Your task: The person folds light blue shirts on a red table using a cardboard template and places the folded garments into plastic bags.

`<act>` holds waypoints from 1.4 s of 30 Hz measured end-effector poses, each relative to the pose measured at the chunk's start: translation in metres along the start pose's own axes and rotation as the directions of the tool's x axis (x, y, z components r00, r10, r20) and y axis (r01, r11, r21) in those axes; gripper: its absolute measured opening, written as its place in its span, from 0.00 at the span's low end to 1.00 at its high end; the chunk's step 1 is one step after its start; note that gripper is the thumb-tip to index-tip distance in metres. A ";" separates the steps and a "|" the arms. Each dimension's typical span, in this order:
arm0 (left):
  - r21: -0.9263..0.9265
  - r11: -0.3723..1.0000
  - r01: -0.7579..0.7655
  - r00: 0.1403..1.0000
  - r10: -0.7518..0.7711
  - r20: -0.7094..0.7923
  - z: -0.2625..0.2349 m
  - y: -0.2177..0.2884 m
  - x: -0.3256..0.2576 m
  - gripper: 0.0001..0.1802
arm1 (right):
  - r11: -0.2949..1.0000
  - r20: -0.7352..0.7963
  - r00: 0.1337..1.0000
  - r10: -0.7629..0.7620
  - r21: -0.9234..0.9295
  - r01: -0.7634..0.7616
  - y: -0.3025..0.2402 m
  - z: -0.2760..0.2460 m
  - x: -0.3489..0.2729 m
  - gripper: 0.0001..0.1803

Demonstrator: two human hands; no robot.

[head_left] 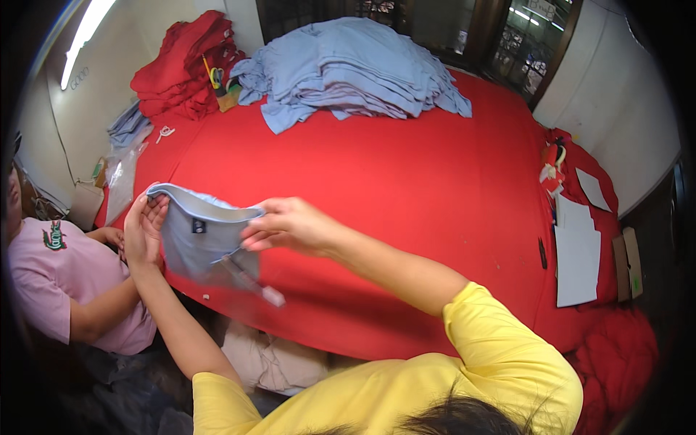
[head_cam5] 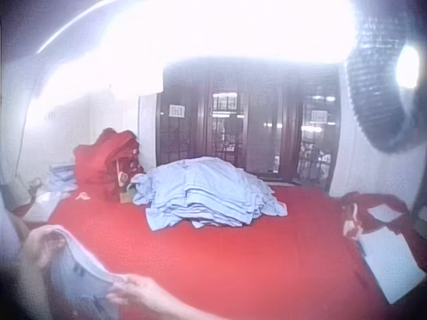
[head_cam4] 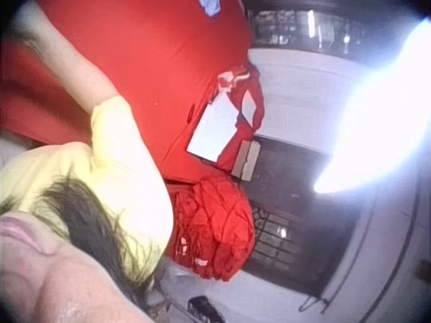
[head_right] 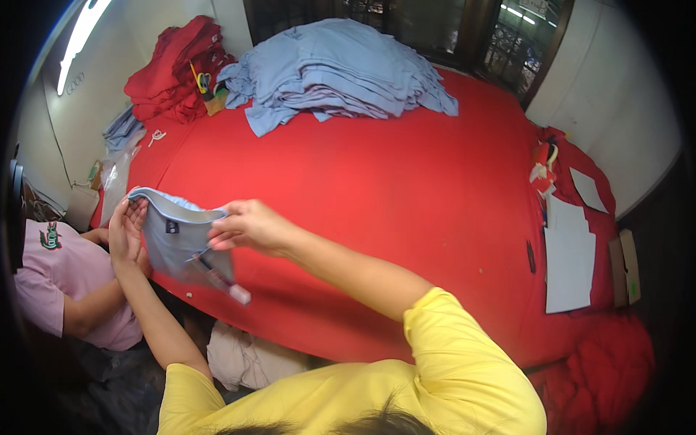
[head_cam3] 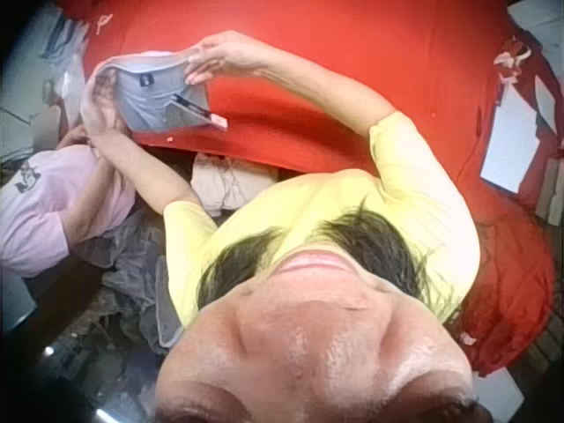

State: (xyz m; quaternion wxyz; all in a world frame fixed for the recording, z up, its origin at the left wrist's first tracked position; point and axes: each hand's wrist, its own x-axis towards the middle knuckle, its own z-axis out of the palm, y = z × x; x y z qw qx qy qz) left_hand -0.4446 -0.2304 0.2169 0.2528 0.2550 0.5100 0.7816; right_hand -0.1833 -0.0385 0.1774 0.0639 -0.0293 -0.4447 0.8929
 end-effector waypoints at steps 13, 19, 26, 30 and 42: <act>0.482 0.732 0.481 0.787 -0.118 -0.606 -0.197 -0.218 0.201 0.26 | 0.443 -0.149 0.889 -0.434 -0.894 0.066 -0.041 -0.190 0.188 0.20; 0.865 0.441 0.240 0.810 0.400 -0.429 -0.153 -0.203 0.177 0.30 | -0.087 -0.233 0.251 -0.939 -0.548 -0.832 -0.225 -0.345 0.066 0.20; 0.934 0.171 -0.313 0.836 0.516 0.186 0.062 -0.193 0.073 0.19 | -0.295 -0.218 0.523 -0.824 -0.624 -0.724 -0.282 -0.370 0.030 0.11; 0.861 0.242 -0.448 0.879 0.296 0.374 0.128 -0.215 0.006 0.12 | -0.371 -0.250 0.668 -0.701 -0.672 -0.641 -0.304 -0.329 -0.011 0.13; 0.733 0.617 -0.285 0.957 0.136 0.257 0.164 -0.173 -0.084 0.11 | -0.497 -0.284 0.880 0.381 -0.865 -0.064 -0.106 -0.026 -0.256 0.11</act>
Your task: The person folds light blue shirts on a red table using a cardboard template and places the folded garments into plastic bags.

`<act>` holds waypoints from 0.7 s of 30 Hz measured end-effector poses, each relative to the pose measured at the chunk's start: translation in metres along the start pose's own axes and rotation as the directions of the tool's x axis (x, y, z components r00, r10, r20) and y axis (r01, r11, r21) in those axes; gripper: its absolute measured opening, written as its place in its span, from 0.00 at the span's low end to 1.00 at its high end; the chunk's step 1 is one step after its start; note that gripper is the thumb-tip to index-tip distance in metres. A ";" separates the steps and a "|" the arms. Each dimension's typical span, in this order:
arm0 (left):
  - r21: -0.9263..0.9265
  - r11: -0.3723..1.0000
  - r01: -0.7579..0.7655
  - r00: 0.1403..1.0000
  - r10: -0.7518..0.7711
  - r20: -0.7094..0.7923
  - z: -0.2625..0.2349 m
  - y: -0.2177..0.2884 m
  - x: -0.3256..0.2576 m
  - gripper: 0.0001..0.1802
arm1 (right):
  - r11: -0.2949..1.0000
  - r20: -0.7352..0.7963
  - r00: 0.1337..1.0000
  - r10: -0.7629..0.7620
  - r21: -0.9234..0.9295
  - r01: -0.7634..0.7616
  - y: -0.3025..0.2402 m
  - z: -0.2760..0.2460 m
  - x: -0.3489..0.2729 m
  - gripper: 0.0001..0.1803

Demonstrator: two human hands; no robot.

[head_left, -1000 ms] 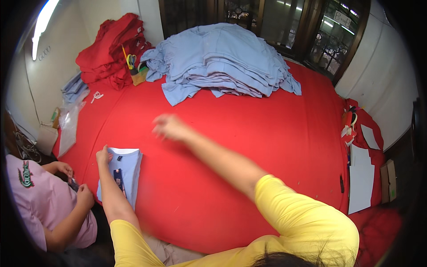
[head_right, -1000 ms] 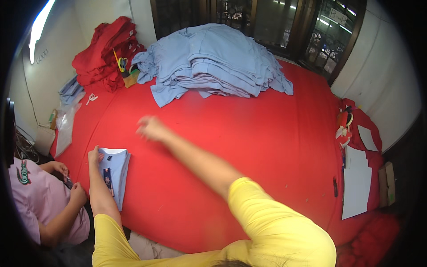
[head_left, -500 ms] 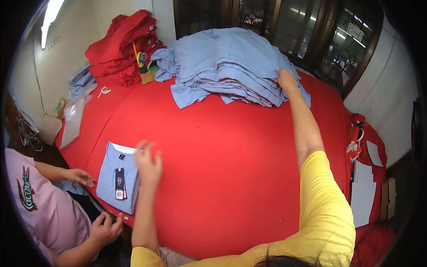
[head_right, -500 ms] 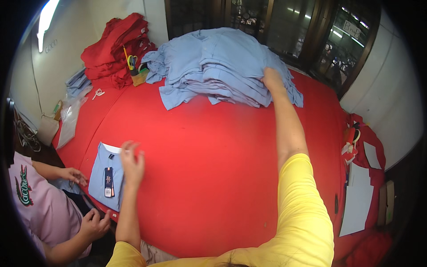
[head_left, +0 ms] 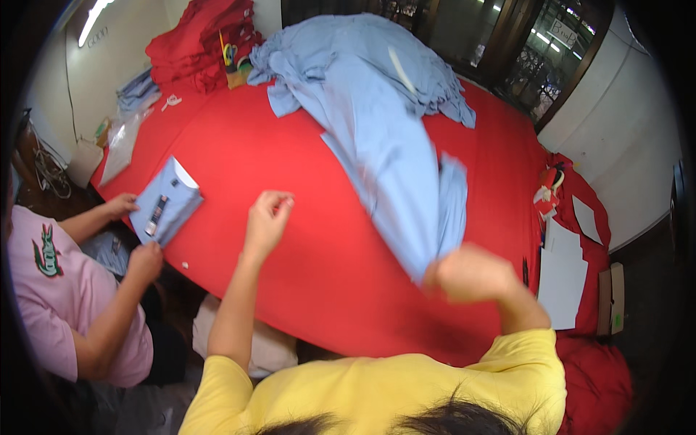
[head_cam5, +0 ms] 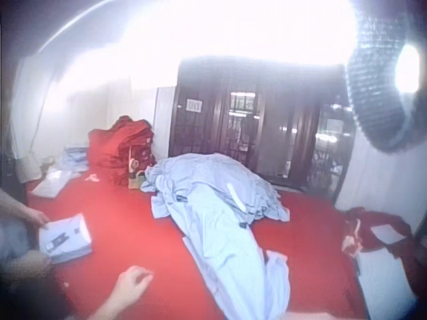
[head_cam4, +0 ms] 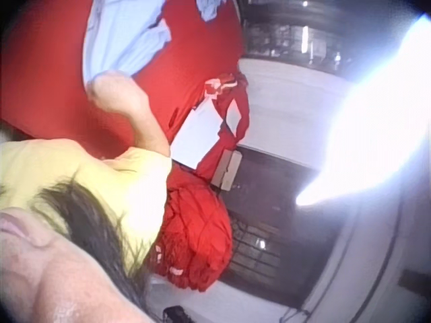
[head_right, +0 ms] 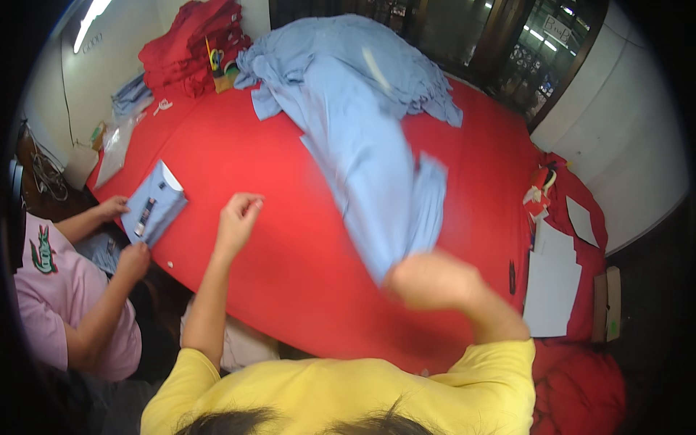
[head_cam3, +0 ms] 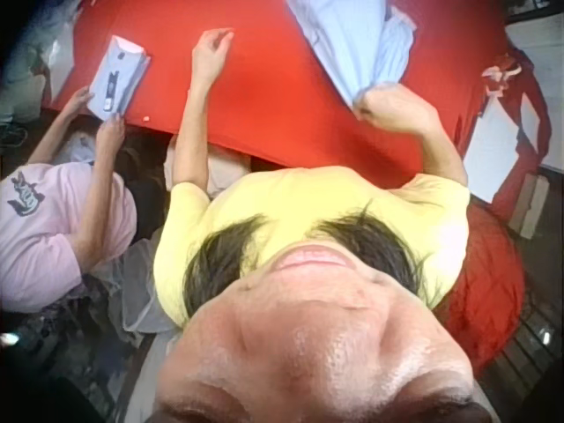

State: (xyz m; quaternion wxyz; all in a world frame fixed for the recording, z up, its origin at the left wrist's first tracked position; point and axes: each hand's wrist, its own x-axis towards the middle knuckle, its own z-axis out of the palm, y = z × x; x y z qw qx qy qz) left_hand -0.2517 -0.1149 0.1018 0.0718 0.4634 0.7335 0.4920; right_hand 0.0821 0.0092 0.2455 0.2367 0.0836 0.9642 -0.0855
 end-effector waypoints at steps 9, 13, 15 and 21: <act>0.003 0.915 0.404 0.876 -0.388 0.287 0.075 -0.036 -0.031 0.13 | 0.829 -0.458 0.836 0.301 0.560 0.009 0.041 0.139 0.065 0.18; -0.135 0.942 0.308 0.951 -0.302 0.061 0.113 0.000 -0.057 0.10 | 0.634 -0.270 0.756 0.596 0.737 -0.237 0.054 0.147 0.093 0.23; -0.296 0.895 0.333 0.943 -0.312 0.119 0.135 0.018 -0.070 0.13 | 0.658 -0.337 0.731 0.594 0.725 -0.201 0.053 0.160 0.099 0.24; 0.184 0.967 -0.178 0.942 0.114 0.315 0.172 -0.003 -0.053 0.33 | 0.768 -0.542 0.674 0.502 0.638 -0.059 0.064 0.185 0.110 0.20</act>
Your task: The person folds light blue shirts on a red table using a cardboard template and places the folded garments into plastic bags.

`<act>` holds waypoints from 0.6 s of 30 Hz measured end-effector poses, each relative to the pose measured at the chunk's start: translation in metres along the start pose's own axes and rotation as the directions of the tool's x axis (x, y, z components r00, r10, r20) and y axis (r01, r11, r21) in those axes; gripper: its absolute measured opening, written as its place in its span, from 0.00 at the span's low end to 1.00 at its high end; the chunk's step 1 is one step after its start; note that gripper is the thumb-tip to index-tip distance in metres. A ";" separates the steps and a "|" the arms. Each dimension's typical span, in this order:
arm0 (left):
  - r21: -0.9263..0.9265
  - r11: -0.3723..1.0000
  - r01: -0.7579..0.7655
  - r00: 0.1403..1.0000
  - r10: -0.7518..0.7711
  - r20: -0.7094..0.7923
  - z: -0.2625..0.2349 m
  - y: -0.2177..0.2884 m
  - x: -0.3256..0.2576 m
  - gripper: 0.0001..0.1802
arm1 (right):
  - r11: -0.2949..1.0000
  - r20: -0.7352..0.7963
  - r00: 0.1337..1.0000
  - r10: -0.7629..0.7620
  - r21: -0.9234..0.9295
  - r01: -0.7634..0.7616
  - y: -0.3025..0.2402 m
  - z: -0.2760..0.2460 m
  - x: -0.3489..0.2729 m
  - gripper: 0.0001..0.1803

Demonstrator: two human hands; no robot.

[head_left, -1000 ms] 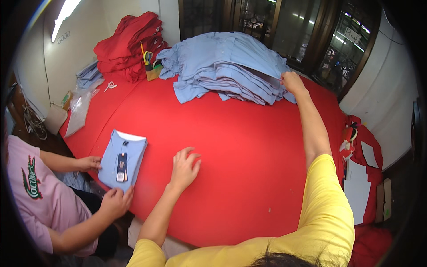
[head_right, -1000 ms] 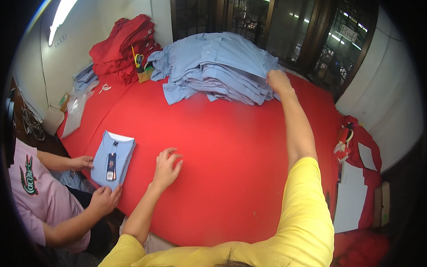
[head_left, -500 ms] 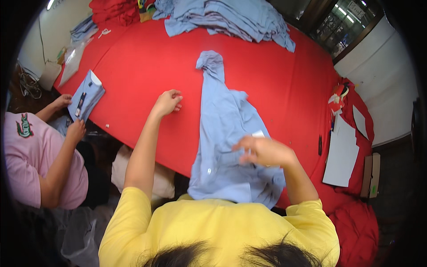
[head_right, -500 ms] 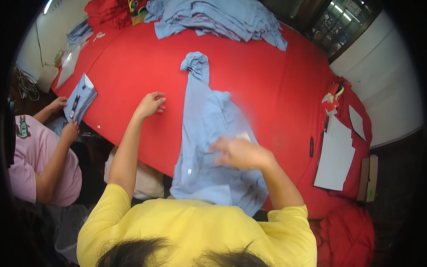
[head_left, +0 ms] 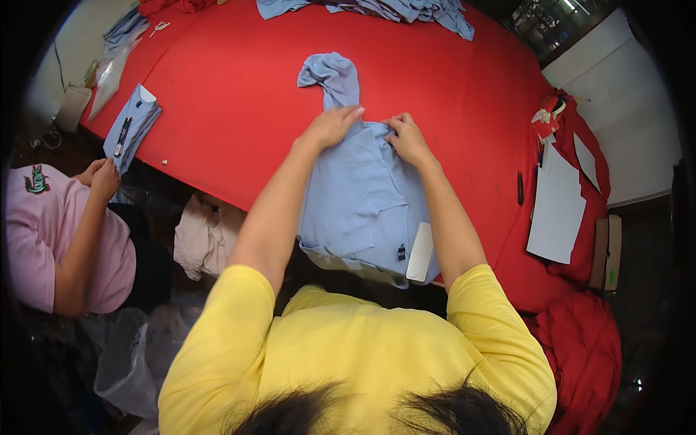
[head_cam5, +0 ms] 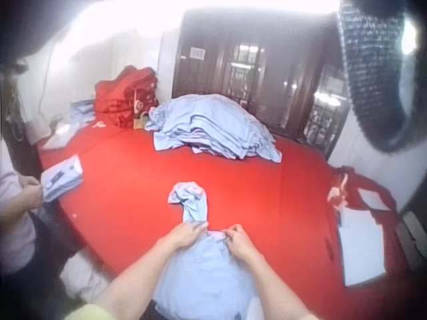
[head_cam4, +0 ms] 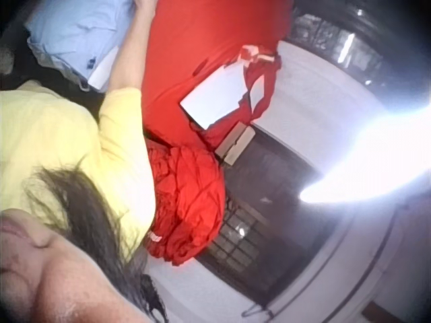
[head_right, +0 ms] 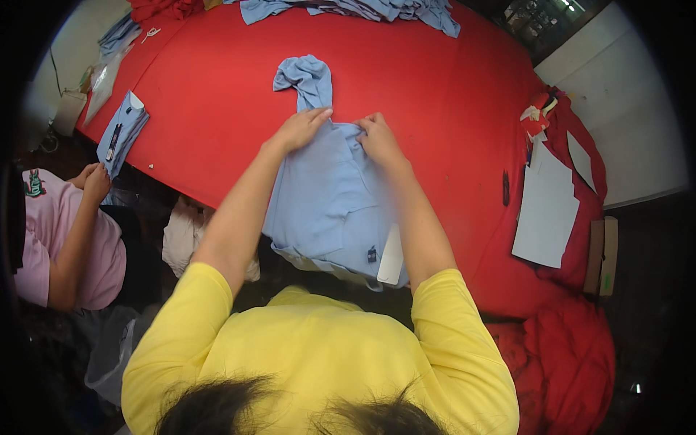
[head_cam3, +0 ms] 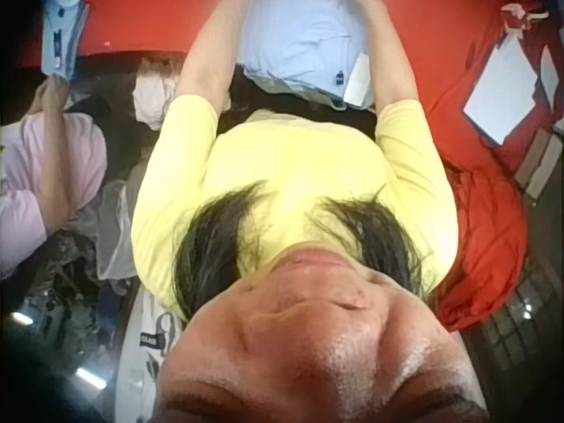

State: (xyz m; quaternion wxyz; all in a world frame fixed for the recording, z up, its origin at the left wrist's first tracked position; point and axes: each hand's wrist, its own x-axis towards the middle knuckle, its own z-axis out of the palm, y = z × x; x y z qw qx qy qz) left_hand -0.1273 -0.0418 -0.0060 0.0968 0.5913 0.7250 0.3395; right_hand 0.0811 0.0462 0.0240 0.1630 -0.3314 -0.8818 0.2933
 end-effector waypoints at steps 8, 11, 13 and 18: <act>-0.165 0.906 0.390 0.919 -0.395 0.002 -0.065 0.002 -0.037 0.23 | 0.758 -0.219 0.929 0.297 0.646 -0.090 0.013 -0.011 -0.030 0.12; -0.201 0.948 0.246 0.905 -0.299 -0.302 -0.121 -0.065 -0.105 0.11 | 0.717 -0.347 0.886 0.307 0.697 0.025 0.003 -0.076 -0.099 0.10; -0.456 0.835 0.307 0.878 -0.433 -0.203 -0.185 -0.066 -0.152 0.10 | 0.811 -0.459 0.819 0.345 0.586 -0.014 0.000 -0.140 -0.154 0.09; -0.849 0.526 -0.039 0.912 -0.329 -0.246 -0.304 -0.018 -0.204 0.19 | 0.826 -0.484 0.791 -0.375 0.213 0.522 -0.028 -0.268 -0.239 0.11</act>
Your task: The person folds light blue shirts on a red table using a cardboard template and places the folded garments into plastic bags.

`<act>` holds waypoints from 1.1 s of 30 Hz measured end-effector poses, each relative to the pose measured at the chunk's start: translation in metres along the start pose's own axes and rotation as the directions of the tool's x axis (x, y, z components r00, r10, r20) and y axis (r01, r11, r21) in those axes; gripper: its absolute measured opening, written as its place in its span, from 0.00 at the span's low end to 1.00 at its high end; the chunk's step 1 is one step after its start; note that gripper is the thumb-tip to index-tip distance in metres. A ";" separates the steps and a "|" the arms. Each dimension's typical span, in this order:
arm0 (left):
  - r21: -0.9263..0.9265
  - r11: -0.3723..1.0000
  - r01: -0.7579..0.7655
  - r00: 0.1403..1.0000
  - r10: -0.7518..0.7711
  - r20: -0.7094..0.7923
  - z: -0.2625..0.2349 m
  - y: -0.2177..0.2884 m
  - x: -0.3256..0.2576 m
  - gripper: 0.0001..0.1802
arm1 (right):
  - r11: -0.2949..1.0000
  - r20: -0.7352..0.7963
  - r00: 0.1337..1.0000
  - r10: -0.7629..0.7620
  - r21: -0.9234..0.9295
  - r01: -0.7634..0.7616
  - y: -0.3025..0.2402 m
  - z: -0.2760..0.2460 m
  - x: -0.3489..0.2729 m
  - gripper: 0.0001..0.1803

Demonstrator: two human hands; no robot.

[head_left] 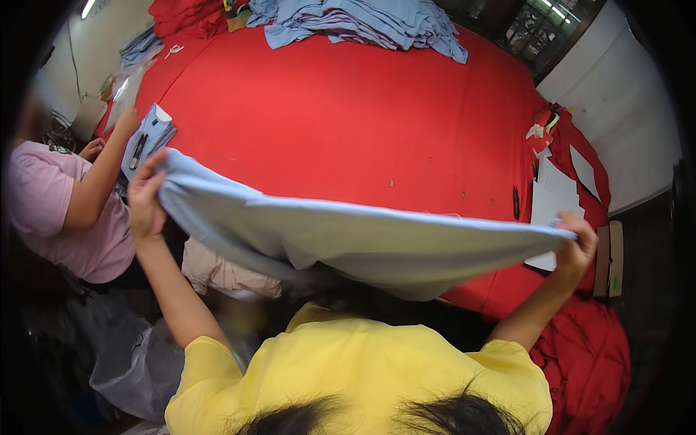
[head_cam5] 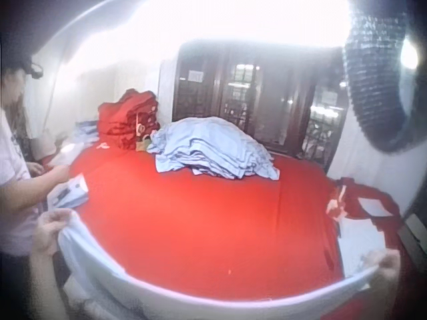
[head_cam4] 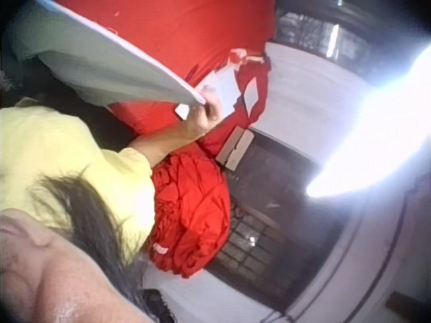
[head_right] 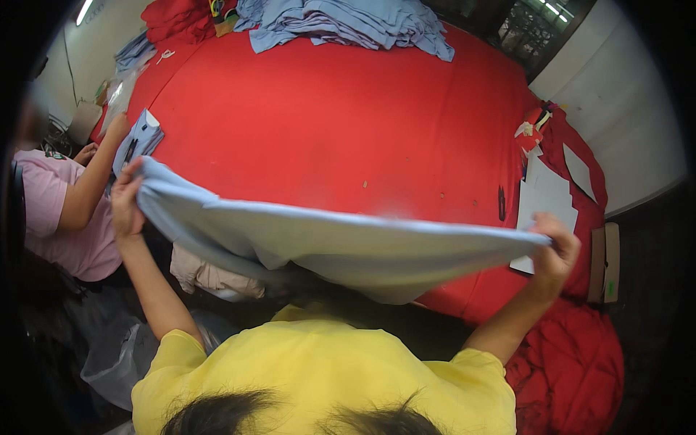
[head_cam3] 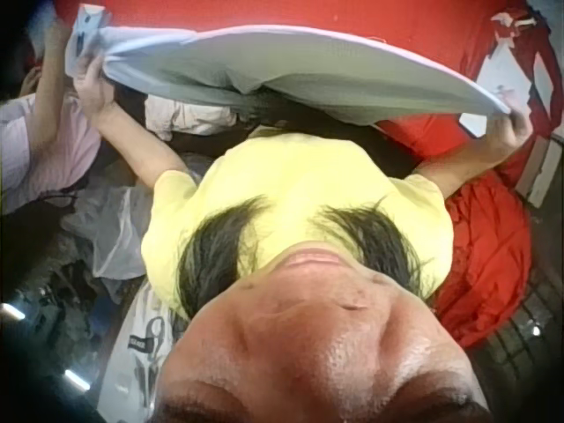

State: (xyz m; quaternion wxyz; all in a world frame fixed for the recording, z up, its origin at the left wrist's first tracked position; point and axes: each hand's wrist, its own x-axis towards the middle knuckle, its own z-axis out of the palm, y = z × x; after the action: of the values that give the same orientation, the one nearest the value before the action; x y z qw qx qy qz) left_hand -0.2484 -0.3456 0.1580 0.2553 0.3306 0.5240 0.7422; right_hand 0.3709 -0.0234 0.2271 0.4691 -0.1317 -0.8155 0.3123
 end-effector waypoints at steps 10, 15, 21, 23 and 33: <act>0.730 0.316 -0.606 0.780 0.419 0.465 0.166 0.007 0.339 0.42 | 0.362 -0.422 0.847 0.322 -0.772 -0.522 0.132 0.032 0.194 0.20; 0.880 -0.017 -0.475 0.878 0.052 0.476 0.281 -0.099 0.229 0.37 | 0.308 -0.210 0.766 0.608 -0.826 -0.472 0.186 0.144 0.070 0.32; 0.995 -0.072 -0.063 0.981 -0.189 0.049 0.162 -0.186 0.042 0.37 | 0.292 -0.176 0.795 0.580 -0.867 -0.405 0.193 0.176 -0.066 0.34; 0.995 -0.032 -0.094 0.994 -0.064 0.092 0.118 -0.216 0.019 0.37 | 0.441 -0.235 0.860 0.453 -0.779 -0.445 0.209 0.156 -0.088 0.34; 0.989 0.091 0.115 0.992 0.045 -0.119 0.049 -0.187 -0.046 0.18 | 0.471 -0.021 0.768 0.640 -0.779 -0.414 0.108 0.173 -0.118 0.23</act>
State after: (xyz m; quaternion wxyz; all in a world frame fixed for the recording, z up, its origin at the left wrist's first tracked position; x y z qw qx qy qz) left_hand -0.1754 -0.2898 -0.0177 -0.0484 0.3590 0.9088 0.2070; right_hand 0.2784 -0.0668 0.0147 0.1334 -0.5143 -0.8419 0.0944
